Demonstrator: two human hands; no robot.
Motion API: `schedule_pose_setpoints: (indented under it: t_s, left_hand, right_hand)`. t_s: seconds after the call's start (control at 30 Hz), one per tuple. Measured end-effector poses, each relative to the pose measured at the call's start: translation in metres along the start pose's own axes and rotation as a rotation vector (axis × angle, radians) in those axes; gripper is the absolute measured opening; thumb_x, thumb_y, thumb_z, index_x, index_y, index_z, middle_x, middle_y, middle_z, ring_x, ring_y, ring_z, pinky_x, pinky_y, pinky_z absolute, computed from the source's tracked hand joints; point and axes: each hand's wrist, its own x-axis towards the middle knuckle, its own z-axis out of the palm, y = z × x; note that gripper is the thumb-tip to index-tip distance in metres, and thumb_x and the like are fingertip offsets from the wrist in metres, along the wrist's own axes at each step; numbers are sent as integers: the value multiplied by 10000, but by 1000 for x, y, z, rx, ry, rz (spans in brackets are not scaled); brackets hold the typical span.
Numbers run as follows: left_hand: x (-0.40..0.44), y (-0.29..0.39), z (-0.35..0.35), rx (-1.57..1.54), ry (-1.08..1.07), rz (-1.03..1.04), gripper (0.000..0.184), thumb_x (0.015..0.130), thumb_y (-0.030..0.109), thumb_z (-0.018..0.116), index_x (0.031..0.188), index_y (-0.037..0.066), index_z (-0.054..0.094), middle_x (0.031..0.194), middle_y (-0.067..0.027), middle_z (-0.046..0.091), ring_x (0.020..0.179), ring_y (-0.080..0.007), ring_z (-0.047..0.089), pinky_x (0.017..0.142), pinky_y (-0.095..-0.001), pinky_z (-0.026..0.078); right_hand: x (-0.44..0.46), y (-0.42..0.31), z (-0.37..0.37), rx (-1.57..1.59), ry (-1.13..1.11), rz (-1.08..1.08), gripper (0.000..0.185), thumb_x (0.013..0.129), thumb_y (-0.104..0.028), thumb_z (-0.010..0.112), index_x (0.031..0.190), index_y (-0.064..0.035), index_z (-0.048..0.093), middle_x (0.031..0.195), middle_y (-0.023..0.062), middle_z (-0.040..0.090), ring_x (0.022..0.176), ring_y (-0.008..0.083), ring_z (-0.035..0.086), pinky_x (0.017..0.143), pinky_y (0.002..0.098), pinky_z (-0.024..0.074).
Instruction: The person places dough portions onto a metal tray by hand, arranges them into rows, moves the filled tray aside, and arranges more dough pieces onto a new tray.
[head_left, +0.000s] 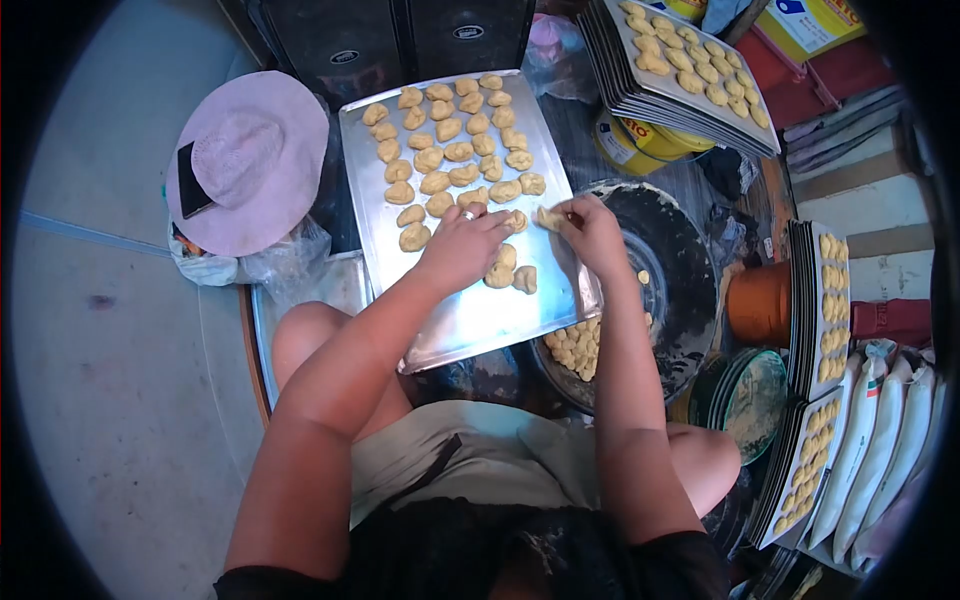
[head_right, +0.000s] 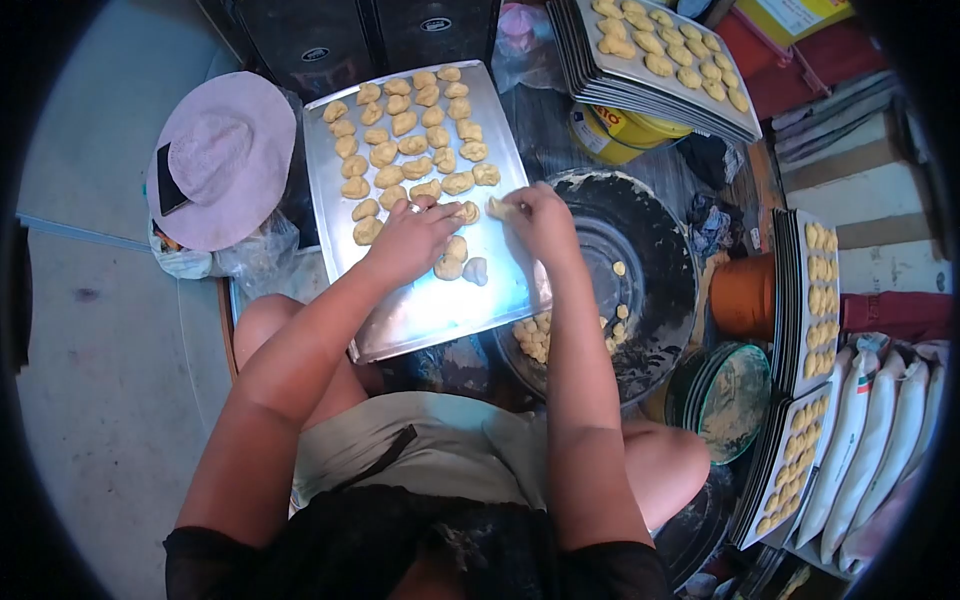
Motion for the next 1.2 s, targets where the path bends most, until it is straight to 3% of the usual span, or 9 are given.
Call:
schedule_pose_setpoints:
  t_s: [0.1, 0.23, 0.37, 0.57, 0.77, 0.83, 0.9, 1.13, 1.2]
  left_hand:
    - [-2, 8, -3, -4, -49, -32, 336, 882, 177, 605, 1208, 99, 636, 1244, -59, 605, 1151, -262, 527, 969, -448, 385]
    - [-10, 23, -9, -167, -143, -27, 284, 860, 210, 646, 1117, 88, 639, 1103, -105, 593, 1030, -295, 579, 910, -443, 437]
    - [-22, 14, 4, -397, -164, -135, 255, 810, 175, 712, 1017, 67, 610, 1065, -128, 589, 955, -315, 599, 837, -419, 479]
    - [-58, 7, -12, -714, 3, -583, 302, 791, 165, 777, 956, 33, 562, 816, -93, 611, 696, -175, 561, 662, -332, 485]
    - [-85, -23, -39, -358, 53, -544, 207, 776, 90, 726, 956, 30, 641, 938, -169, 598, 846, -346, 607, 773, -414, 491]
    - [-85, -29, -40, -358, 11, -538, 233, 791, 80, 702, 1015, 42, 650, 1001, -174, 603, 938, -381, 613, 844, -435, 499]
    - [-85, -27, -40, -320, 40, -529, 237, 799, 87, 691, 1030, 50, 652, 1011, -160, 606, 965, -371, 609, 839, -431, 502]
    - [-77, -11, -33, -128, 69, -130, 248, 841, 167, 663, 1072, 77, 672, 1114, -112, 630, 1069, -295, 580, 928, -415, 439]
    - [-68, -10, -31, -72, -95, -198, 248, 862, 192, 650, 1087, 92, 679, 1116, -94, 635, 1067, -280, 581, 960, -417, 409]
  right_hand:
    - [8, 8, 29, -69, 121, -163, 216, 821, -55, 713, 1035, -43, 729, 966, 118, 638, 845, 261, 656, 755, 346, 523]
    - [5, 12, 31, -61, 170, -148, 289, 813, -58, 716, 1101, -49, 700, 1021, 114, 626, 842, 230, 641, 752, 334, 520]
    - [-33, -12, 5, 151, -279, 87, 565, 702, -192, 832, 1206, -49, 620, 1074, 72, 588, 804, 138, 570, 734, 285, 490]
    - [-66, -60, 50, -152, -346, -108, 672, 687, -399, 833, 1225, -71, 598, 1093, 160, 567, 1002, 347, 590, 878, 431, 486]
    - [-72, -64, 86, -165, -340, -300, 387, 810, -339, 729, 1082, -72, 661, 992, 110, 618, 970, 329, 605, 845, 448, 464]
    - [-63, -63, 104, -88, -128, -202, 304, 828, -291, 708, 1039, -75, 672, 953, 101, 640, 943, 323, 616, 837, 437, 460]
    - [-54, -69, 118, -66, 53, -149, 256, 838, -246, 695, 1028, -75, 673, 923, 116, 667, 902, 322, 632, 832, 430, 461]
    - [-81, -73, 76, -233, -39, -101, 301, 846, -228, 686, 1090, -54, 655, 985, 184, 654, 935, 353, 630, 876, 434, 477]
    - [-74, -63, 71, -133, -154, 73, 324, 839, -217, 685, 1108, -42, 639, 990, 200, 647, 953, 365, 634, 880, 433, 486]
